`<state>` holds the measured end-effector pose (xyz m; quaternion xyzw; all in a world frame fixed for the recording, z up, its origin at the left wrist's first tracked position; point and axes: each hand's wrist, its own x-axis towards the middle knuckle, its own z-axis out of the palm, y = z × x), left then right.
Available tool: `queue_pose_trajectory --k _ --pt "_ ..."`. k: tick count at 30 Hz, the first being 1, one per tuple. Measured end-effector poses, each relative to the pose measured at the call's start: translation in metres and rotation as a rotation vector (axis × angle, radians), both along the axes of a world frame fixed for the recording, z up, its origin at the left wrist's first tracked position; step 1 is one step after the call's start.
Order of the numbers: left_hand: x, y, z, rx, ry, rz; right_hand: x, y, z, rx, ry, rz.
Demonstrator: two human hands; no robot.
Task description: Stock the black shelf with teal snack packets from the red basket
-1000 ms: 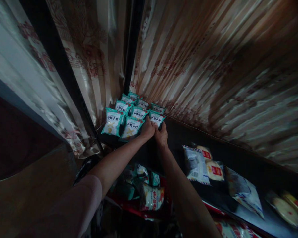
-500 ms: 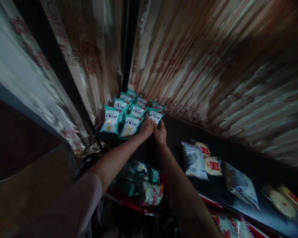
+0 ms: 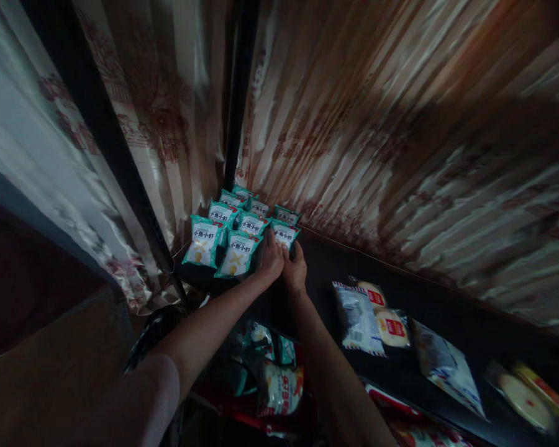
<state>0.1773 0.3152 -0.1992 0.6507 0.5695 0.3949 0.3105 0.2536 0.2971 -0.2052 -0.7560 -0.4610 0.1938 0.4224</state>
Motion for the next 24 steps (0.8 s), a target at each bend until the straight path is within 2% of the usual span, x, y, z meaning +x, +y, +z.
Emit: queue_pose_trajectory --k 11,17,24 --pt "-0.010 -0.039 0.002 0.062 0.084 -0.024 -0.001 -0.026 -0.004 0.048 -0.034 -0.022" --pt "-0.017 -0.057 -0.009 0.074 0.111 -0.061 -0.006 -0.044 -0.010 0.073 -0.061 0.017" --pt "-0.038 -0.098 -0.019 0.035 0.119 -0.152 -0.024 -0.079 0.000 0.076 -0.103 0.032"
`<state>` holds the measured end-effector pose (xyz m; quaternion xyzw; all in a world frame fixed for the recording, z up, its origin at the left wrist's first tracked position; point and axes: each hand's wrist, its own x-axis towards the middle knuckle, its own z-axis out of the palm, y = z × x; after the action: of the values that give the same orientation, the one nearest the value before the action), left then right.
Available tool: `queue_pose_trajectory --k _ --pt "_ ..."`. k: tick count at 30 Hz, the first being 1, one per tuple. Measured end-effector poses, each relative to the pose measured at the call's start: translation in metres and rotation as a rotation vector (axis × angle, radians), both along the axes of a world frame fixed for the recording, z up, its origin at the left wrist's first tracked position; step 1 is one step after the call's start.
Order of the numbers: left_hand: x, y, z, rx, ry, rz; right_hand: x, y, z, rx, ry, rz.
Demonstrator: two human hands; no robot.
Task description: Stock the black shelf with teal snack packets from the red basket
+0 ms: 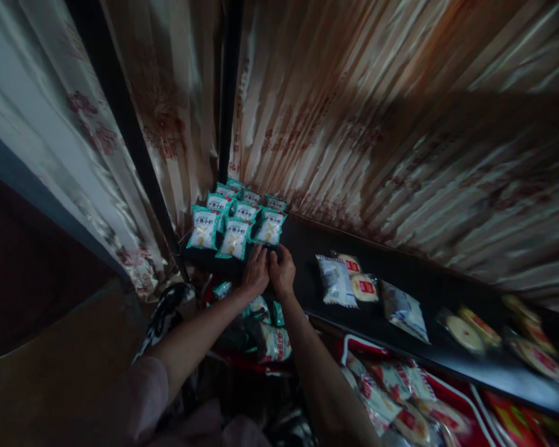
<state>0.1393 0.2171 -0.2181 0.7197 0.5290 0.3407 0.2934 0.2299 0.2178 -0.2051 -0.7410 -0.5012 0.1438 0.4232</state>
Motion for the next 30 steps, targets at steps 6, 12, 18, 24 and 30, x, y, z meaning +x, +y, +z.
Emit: queue_pose_trajectory --k 6,12,18,24,30 --pt "-0.015 -0.047 -0.005 -0.023 -0.039 -0.028 -0.019 -0.046 0.003 0.075 -0.011 0.021" --pt "-0.035 -0.090 -0.018 0.001 -0.012 -0.076 -0.028 -0.101 -0.008 0.170 -0.017 0.053" --pt "-0.044 -0.115 -0.037 -0.063 0.073 -0.150 -0.025 -0.145 -0.045 0.081 0.001 -0.030" --pt "-0.037 -0.132 -0.047 -0.245 0.234 -0.203 -0.018 -0.172 -0.074 -0.129 0.003 -0.089" --pt "-0.045 -0.143 -0.056 -0.434 0.428 -0.251 -0.028 -0.187 -0.084 -0.190 0.028 0.030"
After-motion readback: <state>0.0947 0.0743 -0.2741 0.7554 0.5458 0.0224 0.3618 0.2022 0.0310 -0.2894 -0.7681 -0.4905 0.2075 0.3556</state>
